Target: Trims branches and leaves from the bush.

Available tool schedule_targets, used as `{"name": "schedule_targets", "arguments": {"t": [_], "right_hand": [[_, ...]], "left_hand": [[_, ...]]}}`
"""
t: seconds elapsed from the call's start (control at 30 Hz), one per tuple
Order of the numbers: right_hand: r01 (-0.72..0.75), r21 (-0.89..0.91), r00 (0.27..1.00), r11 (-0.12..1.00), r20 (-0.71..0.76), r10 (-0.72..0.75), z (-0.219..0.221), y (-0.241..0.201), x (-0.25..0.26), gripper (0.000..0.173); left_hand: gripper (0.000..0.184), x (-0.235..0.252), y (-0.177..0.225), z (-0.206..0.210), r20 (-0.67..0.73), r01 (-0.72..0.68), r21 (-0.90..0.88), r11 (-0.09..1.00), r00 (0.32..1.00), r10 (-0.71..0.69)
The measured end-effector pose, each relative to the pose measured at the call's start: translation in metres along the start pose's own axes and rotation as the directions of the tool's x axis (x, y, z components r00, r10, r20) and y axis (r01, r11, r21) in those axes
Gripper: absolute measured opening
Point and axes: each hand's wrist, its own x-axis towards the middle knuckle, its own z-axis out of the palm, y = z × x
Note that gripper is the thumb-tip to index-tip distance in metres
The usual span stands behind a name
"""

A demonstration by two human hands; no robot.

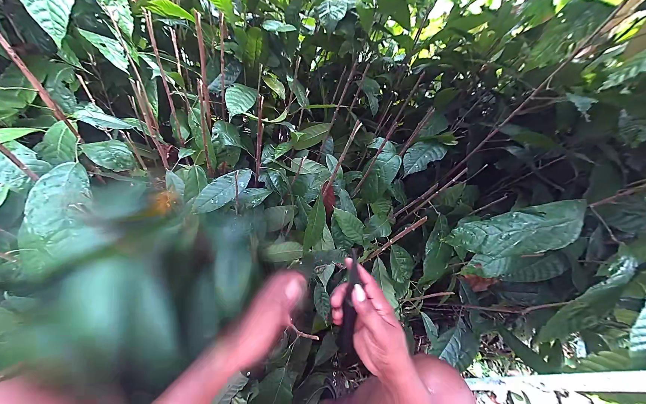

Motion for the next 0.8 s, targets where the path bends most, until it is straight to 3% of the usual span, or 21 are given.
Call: {"name": "schedule_targets", "arguments": {"t": [0.07,0.1,0.27,0.43,0.8], "right_hand": [[0.019,0.07,0.999,0.997,0.036,-0.022,0.003,-0.018,-0.021,0.058],[0.004,0.07,0.999,0.998,0.053,-0.008,0.007,-0.021,-0.033,0.057],[-0.135,0.026,0.99,0.99,0.048,0.134,0.033,0.003,-0.074,0.052],[-0.126,-0.021,0.989,0.992,0.077,0.128,0.038,0.018,-0.078,0.05],[-0.075,-0.004,0.989,0.997,0.129,0.075,0.027,0.026,-0.078,0.055]], "left_hand": [[0.069,-0.023,-0.001,0.011,0.239,0.081,-0.133,0.988,0.97,-0.047],[0.066,-0.028,-0.002,0.016,0.271,0.135,-0.197,0.971,0.959,-0.079],[0.049,-0.02,-0.008,0.025,0.099,0.085,-0.432,0.898,0.994,-0.047],[0.036,-0.02,-0.007,0.029,0.076,0.039,-0.455,0.89,0.997,-0.005],[0.033,-0.019,-0.004,0.031,0.085,0.048,-0.446,0.894,0.996,-0.011]]}}
